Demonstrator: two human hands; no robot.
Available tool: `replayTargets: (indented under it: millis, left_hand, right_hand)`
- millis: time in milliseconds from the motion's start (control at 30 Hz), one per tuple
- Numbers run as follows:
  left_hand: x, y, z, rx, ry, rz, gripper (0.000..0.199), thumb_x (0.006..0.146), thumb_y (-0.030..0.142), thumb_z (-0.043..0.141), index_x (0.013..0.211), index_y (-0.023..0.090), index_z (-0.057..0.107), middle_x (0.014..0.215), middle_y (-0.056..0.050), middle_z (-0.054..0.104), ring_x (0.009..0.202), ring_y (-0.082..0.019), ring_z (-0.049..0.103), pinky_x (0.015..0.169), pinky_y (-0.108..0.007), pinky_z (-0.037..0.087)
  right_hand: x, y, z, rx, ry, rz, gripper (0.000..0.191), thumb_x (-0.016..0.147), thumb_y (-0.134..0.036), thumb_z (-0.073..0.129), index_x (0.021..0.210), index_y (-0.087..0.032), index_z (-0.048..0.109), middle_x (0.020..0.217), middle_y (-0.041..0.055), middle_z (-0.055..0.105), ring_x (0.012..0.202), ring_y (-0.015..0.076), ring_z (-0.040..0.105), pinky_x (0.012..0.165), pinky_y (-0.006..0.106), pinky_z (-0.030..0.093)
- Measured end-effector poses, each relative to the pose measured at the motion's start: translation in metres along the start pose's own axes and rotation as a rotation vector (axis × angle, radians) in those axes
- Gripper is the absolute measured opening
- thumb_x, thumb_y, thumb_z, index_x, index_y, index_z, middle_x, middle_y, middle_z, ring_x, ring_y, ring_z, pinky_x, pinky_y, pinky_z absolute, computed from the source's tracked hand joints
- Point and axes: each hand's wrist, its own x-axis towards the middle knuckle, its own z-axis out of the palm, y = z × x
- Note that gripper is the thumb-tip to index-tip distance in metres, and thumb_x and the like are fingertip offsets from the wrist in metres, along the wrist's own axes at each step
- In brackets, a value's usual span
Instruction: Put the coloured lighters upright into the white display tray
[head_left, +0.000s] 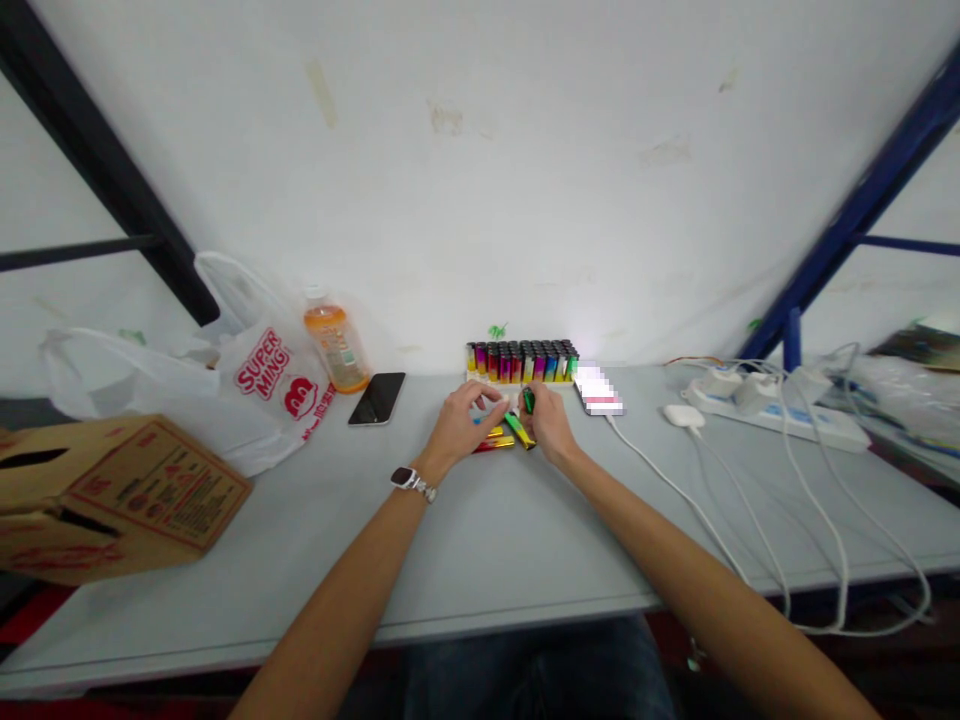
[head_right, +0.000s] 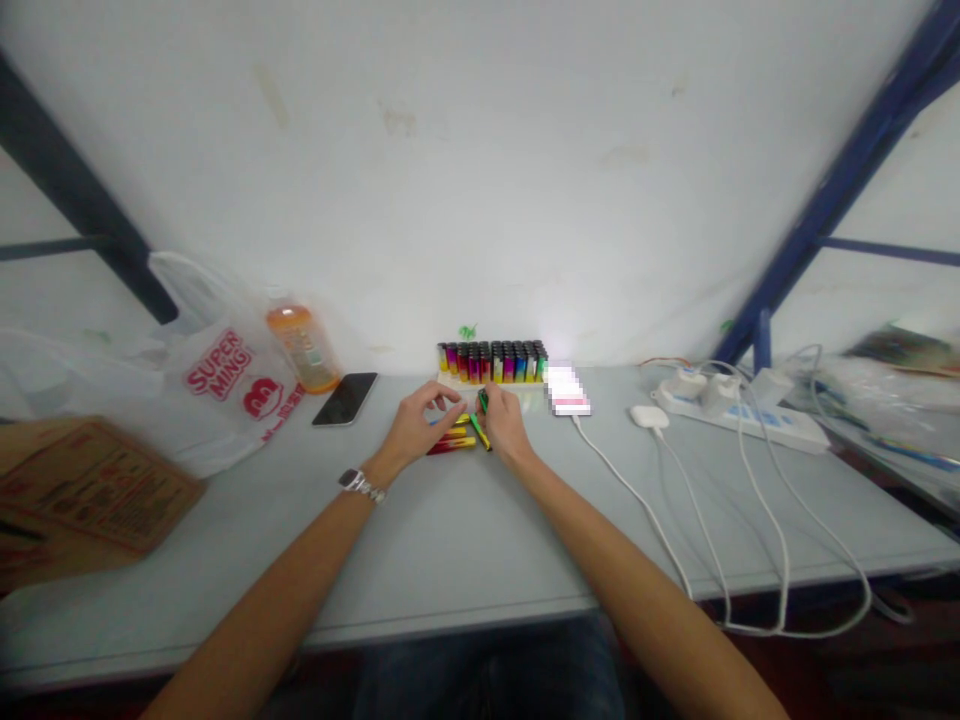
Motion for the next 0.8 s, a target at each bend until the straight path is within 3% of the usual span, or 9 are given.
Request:
replayTargets:
  millis: [167, 333, 433, 600, 733, 800]
  left_hand:
    - [-0.002, -0.006, 0.004, 0.033, -0.119, -0.042, 0.019, 0.092, 0.038, 0.062, 0.090, 0.020, 0.067, 0.091, -0.003, 0.069, 0.080, -0.016, 0.060, 0.079, -0.031, 0.050]
    - [-0.002, -0.007, 0.004, 0.052, -0.170, -0.016, 0.018, 0.094, 0.036, 0.061, 0.089, 0.020, 0.068, 0.093, -0.004, 0.068, 0.089, -0.019, 0.062, 0.083, -0.032, 0.050]
    - [-0.003, -0.009, 0.004, 0.091, -0.200, -0.014, 0.016, 0.092, 0.034, 0.063, 0.089, 0.020, 0.068, 0.094, -0.005, 0.068, 0.092, -0.020, 0.062, 0.087, -0.034, 0.049]
    - [-0.004, -0.013, 0.006, 0.151, -0.273, -0.032, 0.014, 0.089, 0.033, 0.068, 0.090, 0.019, 0.070, 0.094, -0.006, 0.068, 0.094, -0.022, 0.062, 0.088, -0.035, 0.049]
    - [-0.005, -0.014, 0.007, 0.179, -0.284, -0.035, 0.014, 0.089, 0.034, 0.068, 0.089, 0.020, 0.070, 0.094, -0.006, 0.068, 0.094, -0.022, 0.062, 0.088, -0.035, 0.049]
    - [-0.005, -0.014, 0.007, 0.184, -0.288, -0.034, 0.015, 0.090, 0.034, 0.068, 0.089, 0.019, 0.070, 0.095, -0.006, 0.069, 0.095, -0.022, 0.062, 0.089, -0.035, 0.049]
  right_hand:
    - [0.000, 0.000, 0.002, 0.028, 0.017, -0.024, 0.041, 0.089, -0.055, 0.044, 0.064, -0.024, 0.045, 0.044, -0.0061, 0.034, 0.038, 0.0101, 0.028, 0.036, 0.024, 0.022]
    - [-0.002, 0.002, 0.001, 0.125, -0.056, 0.093, 0.059, 0.082, -0.079, 0.044, 0.063, -0.023, 0.045, 0.043, -0.0084, 0.027, 0.035, 0.0081, 0.023, 0.035, 0.023, 0.016]
    - [-0.002, 0.004, 0.000, 0.189, -0.101, 0.121, 0.065, 0.079, -0.086, 0.041, 0.063, -0.023, 0.046, 0.042, -0.0091, 0.026, 0.035, 0.0069, 0.018, 0.035, 0.022, 0.013]
    - [0.000, 0.006, -0.001, 0.113, -0.053, 0.081, 0.053, 0.084, -0.071, 0.046, 0.063, -0.023, 0.047, 0.042, -0.0080, 0.028, 0.035, 0.0082, 0.023, 0.036, 0.023, 0.016]
    - [-0.001, 0.009, -0.002, -0.032, 0.011, -0.106, 0.035, 0.089, -0.050, 0.045, 0.066, -0.023, 0.049, 0.044, -0.0061, 0.038, 0.037, 0.0094, 0.032, 0.037, 0.022, 0.023]
    - [-0.001, 0.010, -0.002, -0.016, 0.009, -0.129, 0.033, 0.090, -0.049, 0.045, 0.069, -0.023, 0.050, 0.044, -0.0066, 0.038, 0.037, 0.0093, 0.033, 0.036, 0.021, 0.024]
